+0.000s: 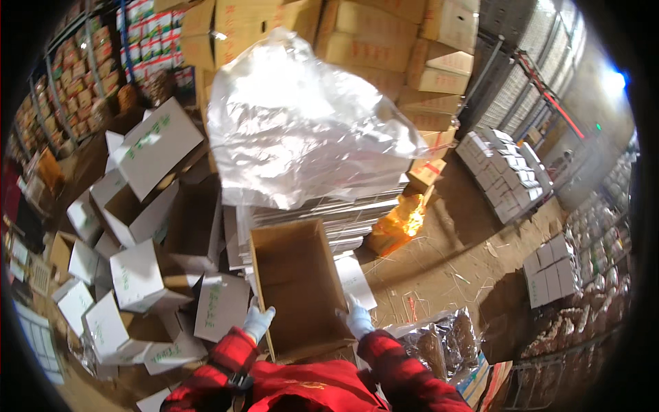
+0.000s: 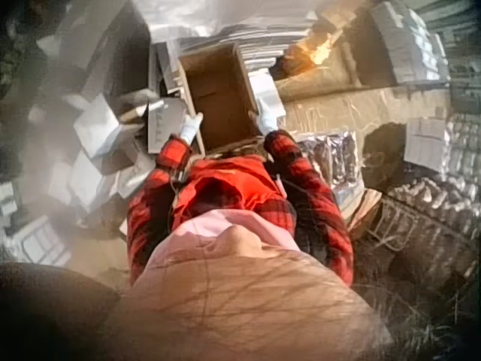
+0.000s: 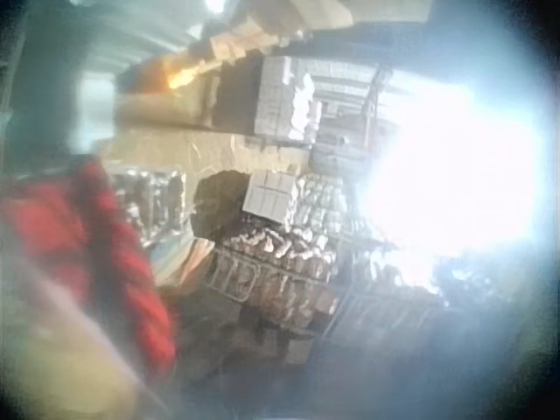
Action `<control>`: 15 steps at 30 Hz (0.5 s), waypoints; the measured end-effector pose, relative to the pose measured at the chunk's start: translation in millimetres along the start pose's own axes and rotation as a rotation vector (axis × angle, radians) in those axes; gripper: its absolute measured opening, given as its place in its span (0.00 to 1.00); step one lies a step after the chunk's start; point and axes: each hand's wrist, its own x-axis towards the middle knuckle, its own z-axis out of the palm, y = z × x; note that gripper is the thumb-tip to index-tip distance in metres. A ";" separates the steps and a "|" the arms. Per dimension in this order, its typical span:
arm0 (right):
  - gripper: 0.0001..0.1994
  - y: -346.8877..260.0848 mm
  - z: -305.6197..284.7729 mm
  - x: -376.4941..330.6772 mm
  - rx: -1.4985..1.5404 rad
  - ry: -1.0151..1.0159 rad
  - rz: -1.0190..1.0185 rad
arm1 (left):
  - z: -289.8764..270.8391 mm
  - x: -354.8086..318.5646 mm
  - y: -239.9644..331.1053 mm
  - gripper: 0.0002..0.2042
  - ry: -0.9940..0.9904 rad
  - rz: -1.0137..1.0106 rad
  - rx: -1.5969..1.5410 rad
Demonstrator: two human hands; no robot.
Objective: Packing plastic bags filled with small potatoes into cardboard boxes in a warehouse.
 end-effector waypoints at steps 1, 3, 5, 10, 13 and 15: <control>0.29 8.9 -4.9 -9.2 0.062 0.041 -0.017 | 5.5 -5.5 -10.6 0.37 0.098 0.049 -0.010; 0.22 12.4 -24.4 -18.2 0.314 0.027 0.229 | 3.5 9.1 -35.1 0.40 0.128 0.116 -0.041; 0.16 79.1 -31.1 -5.4 0.467 0.195 0.191 | -6.2 20.5 -15.6 0.38 0.134 0.356 -0.018; 0.13 -16.4 -177.3 94.6 0.991 0.360 0.023 | -63.1 19.6 77.5 0.24 0.578 0.791 0.121; 0.29 -47.5 -242.2 145.8 1.374 0.149 -0.001 | -76.5 7.2 168.1 0.23 0.646 0.934 0.182; 0.32 -67.0 -268.2 175.1 1.497 0.091 0.002 | -76.9 -0.5 217.0 0.21 0.695 1.050 0.225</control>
